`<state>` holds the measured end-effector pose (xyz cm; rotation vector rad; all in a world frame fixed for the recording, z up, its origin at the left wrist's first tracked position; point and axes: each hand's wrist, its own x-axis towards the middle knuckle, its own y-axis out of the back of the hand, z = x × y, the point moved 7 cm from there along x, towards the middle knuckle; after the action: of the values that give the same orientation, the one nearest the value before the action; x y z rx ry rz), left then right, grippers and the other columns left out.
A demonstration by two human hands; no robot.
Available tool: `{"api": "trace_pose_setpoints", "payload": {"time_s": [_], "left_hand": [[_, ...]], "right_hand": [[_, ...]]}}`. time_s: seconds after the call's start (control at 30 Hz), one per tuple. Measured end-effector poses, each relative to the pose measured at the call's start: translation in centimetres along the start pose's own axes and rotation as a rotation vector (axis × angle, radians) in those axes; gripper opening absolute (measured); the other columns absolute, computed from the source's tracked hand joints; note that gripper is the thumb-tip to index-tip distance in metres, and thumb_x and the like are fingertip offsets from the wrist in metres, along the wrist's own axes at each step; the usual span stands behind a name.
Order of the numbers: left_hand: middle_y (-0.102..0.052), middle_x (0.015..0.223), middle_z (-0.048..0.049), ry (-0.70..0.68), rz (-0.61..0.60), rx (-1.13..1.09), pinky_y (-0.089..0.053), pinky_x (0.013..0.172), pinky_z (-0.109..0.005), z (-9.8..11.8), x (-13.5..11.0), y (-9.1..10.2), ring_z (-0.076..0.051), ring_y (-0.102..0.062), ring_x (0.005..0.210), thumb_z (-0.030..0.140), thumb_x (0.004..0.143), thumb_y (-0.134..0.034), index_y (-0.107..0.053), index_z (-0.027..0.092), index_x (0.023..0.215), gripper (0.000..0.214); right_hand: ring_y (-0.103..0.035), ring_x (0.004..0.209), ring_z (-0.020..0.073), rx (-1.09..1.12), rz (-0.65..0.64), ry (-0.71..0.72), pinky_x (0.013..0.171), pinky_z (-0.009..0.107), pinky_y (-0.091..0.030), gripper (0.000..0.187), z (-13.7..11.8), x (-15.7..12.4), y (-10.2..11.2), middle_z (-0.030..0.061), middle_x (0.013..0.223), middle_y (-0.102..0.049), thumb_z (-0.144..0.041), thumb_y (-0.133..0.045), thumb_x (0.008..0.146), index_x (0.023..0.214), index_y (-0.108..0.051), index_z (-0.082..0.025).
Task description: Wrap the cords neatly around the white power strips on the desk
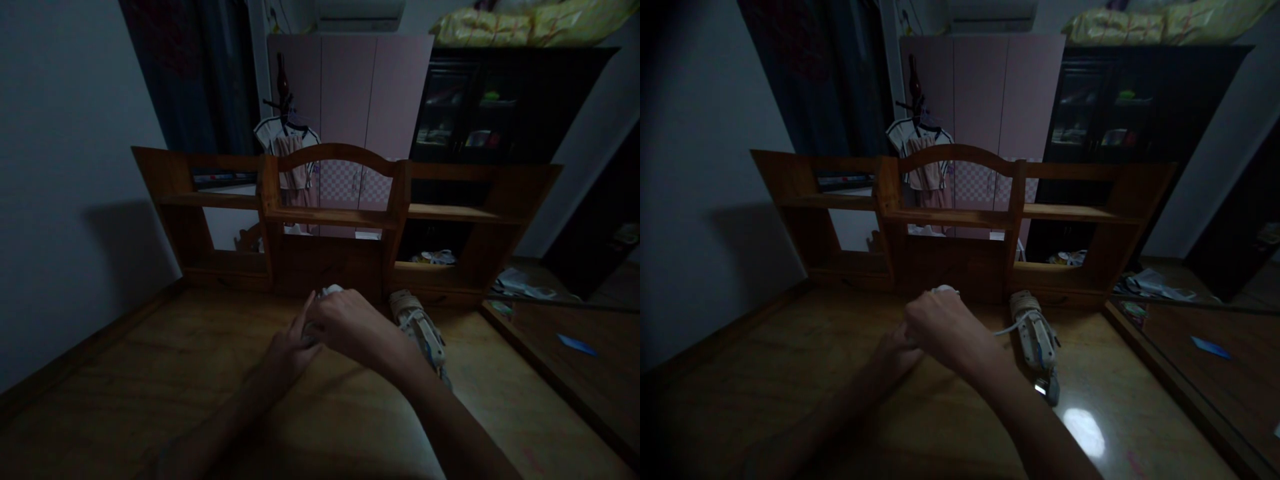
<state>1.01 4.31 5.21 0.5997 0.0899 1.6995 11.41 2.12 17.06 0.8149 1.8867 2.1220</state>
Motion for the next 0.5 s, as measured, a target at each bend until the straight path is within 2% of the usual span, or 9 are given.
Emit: {"api": "trace_pose_setpoints", "payload": {"time_s": [0.07,0.2,0.37,0.43,0.5], "left_hand": [[-0.068,0.097,-0.0066,-0.096,-0.060,0.154,-0.044,0.074,-0.031,0.3,-0.3,-1.1,-0.027,-0.064,0.087,0.024,0.068,-0.067,-0.061,0.025,0.108,0.041],[-0.067,0.105,-0.0069,-0.260,-0.209,0.311,-0.045,0.072,-0.031,0.3,-1.1,-2.8,-0.027,-0.064,0.088,0.023,0.075,-0.061,-0.051,0.028,0.125,0.051],[-0.064,0.108,-0.0119,-0.469,-0.343,0.417,-0.047,0.080,-0.034,0.0,-2.1,-3.7,-0.027,-0.063,0.093,0.026,0.081,-0.057,-0.052,0.019,0.120,0.040],[-0.064,0.105,-0.0133,-0.523,-0.356,0.429,-0.047,0.083,-0.036,-0.1,-2.3,-3.7,-0.027,-0.062,0.095,0.029,0.082,-0.057,-0.053,0.017,0.118,0.038],[-0.065,0.104,-0.0141,-0.578,-0.371,0.423,-0.048,0.083,-0.037,0.0,-2.6,-3.7,-0.028,-0.063,0.096,0.030,0.083,-0.056,-0.054,0.017,0.115,0.035]], "right_hand": [[-0.060,0.070,0.0154,0.114,0.028,-0.064,0.057,0.025,-0.031,0.010,2.2,-0.2,0.5,0.0038,0.075,-0.067,-0.026,-0.063,0.081,0.080,-0.070,-0.019],[-0.058,0.067,0.0131,0.403,-0.001,-0.124,0.055,0.021,-0.034,0.024,6.0,-0.7,0.2,-0.0011,0.069,-0.064,-0.041,-0.074,0.069,0.078,-0.070,-0.019],[-0.063,0.079,0.0164,0.871,-0.230,-0.019,0.067,0.022,-0.044,0.031,7.1,-0.5,-2.9,0.0020,0.081,-0.069,-0.042,-0.072,0.070,0.085,-0.072,-0.016],[-0.063,0.081,0.0167,0.979,-0.282,-0.021,0.072,0.024,-0.045,0.032,7.6,-0.3,-4.4,0.0031,0.084,-0.070,-0.041,-0.074,0.068,0.088,-0.073,-0.016],[-0.061,0.076,0.0147,0.993,-0.290,-0.065,0.068,0.022,-0.045,0.035,8.7,-0.1,-5.9,0.0027,0.083,-0.070,-0.042,-0.075,0.066,0.090,-0.073,-0.017]]}}
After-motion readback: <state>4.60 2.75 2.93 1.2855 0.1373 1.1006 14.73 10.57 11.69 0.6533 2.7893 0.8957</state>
